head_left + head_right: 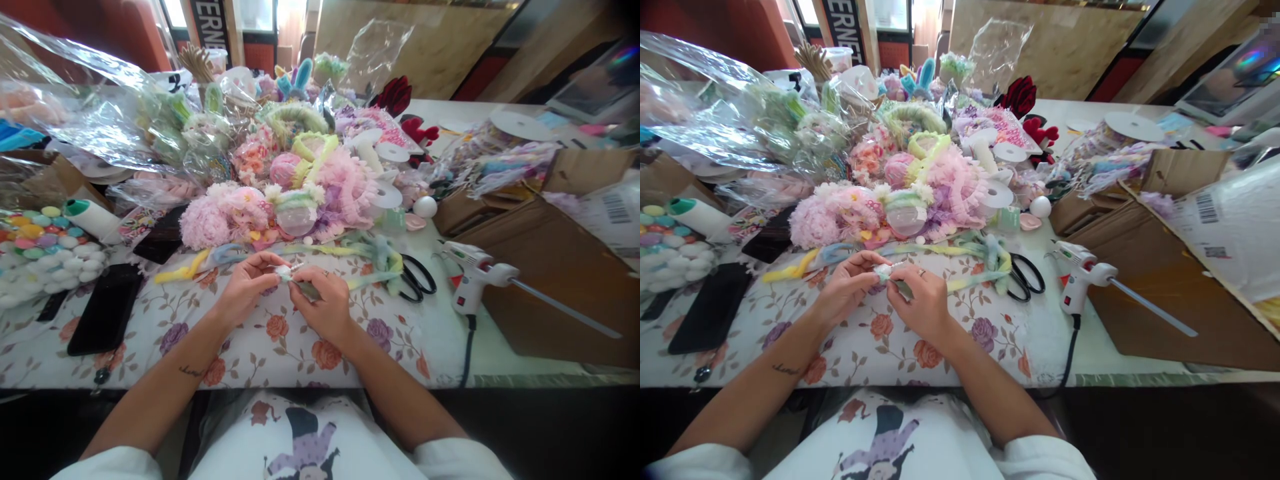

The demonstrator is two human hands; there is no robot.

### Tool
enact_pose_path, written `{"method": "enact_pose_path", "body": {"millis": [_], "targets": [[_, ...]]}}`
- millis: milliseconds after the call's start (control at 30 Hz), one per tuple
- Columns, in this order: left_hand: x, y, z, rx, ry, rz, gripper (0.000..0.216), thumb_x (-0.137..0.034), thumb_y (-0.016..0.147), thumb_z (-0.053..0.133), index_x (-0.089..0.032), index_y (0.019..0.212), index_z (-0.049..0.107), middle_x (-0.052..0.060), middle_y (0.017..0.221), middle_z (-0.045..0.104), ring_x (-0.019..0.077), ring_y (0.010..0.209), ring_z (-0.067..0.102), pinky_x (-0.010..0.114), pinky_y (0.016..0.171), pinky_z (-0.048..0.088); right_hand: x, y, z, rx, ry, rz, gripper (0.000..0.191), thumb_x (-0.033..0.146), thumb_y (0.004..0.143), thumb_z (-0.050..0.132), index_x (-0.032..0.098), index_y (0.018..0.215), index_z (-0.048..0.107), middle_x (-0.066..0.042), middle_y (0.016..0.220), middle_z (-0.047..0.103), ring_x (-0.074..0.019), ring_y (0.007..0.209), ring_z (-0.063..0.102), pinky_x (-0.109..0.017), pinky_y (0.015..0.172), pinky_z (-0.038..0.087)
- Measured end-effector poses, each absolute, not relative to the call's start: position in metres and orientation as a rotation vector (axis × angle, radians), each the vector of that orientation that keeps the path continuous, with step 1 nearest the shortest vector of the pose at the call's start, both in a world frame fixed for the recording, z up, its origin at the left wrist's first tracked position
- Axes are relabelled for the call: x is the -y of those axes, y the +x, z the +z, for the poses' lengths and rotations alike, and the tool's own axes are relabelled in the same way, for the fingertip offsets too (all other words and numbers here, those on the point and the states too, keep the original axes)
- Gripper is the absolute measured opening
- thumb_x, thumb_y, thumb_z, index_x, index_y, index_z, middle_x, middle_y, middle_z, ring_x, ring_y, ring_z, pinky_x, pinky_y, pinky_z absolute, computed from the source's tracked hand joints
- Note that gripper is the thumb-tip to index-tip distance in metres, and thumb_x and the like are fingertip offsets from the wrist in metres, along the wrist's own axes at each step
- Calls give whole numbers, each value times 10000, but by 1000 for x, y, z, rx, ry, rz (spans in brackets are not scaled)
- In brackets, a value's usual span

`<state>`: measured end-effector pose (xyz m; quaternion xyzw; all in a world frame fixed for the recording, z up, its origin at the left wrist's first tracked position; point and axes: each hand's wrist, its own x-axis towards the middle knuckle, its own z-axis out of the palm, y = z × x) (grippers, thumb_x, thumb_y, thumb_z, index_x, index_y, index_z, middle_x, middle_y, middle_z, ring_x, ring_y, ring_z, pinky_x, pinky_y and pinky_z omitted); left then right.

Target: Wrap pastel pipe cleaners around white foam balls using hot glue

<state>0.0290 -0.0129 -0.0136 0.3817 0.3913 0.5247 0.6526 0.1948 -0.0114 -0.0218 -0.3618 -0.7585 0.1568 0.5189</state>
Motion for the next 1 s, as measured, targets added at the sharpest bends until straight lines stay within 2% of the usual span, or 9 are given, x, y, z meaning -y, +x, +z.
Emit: {"method": "enact_pose_path", "body": {"millis": [167,400,600,867,1000], "targets": [[13,28,-18,-907,941,1165,188,-231,694,781,-200,874,734,54,926,717,144,785,628,239,692,494,13,195,-21,1801,-974,448,77,158,773,597,233,759,599,12,690,680,-138,592,617,-255,602,494],[13,26,-25,-920,1067,1179,155,-211,718,751,-200,872,745,70,973,732,193,903,659,282,785,518,10,196,-22,1814,-990,440,96,147,737,575,234,773,591,18,681,665,-138,571,591,-258,592,478],[12,24,-25,-941,1127,1160,160,-213,735,742,-185,892,754,89,994,732,198,899,669,264,740,529,9,197,-23,1843,-967,430,102,134,767,567,229,802,585,7,718,674,-140,609,606,-251,606,470],[12,22,-21,-996,1324,1195,165,-144,740,706,-172,896,750,97,996,734,230,969,668,318,833,539,5,200,-27,1938,-973,443,78,167,830,544,220,858,593,-16,762,668,-159,686,631,-257,647,469],[12,20,-19,-1059,1460,1185,191,-106,739,678,-172,904,746,94,993,733,229,981,665,324,871,531,2,201,-30,2006,-962,347,96,166,866,520,216,890,598,-28,773,657,-163,707,636,-248,640,460]]}}
